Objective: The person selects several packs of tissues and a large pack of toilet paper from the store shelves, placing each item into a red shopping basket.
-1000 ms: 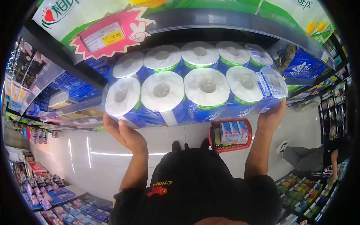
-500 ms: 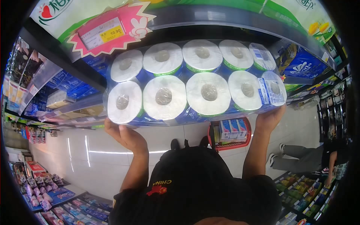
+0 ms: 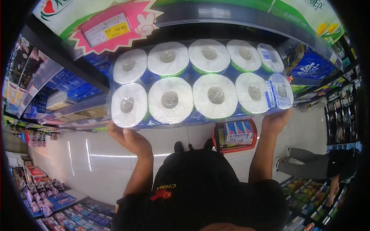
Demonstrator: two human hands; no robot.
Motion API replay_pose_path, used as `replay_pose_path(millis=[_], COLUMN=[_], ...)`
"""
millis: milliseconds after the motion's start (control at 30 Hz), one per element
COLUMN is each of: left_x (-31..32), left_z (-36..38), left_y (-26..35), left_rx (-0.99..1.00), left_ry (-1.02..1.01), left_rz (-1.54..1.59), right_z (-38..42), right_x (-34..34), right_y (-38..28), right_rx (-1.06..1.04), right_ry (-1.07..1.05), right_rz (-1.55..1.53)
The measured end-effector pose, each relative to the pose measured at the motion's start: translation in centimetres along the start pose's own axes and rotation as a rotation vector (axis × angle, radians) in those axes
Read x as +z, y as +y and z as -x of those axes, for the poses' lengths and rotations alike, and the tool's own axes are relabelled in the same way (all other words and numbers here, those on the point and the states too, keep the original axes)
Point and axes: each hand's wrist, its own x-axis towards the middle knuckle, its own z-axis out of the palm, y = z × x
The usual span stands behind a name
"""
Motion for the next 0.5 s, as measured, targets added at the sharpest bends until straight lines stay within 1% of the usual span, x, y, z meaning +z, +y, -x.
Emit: replay_pose_path(millis=[100,300,500], left_x=[0.13,-0.11,-0.07], left_z=[0.06,0.09,0.19], left_y=[0.10,-0.22,-0.24], left_rx=[-0.014,0.003,-0.017], left_ry=[0.009,0.006,0.002], left_rz=[0.037,0.005,0.062], right_z=[0.04,0.14,0.09], right_x=[-0.16,0.04,-0.11], right_y=[0.10,0.07,0.10], right_rx=[-0.028,-0.025,-0.002], right_ry=[-0.029,-0.016,0.014], right_rz=[0.046,0.045,0.022])
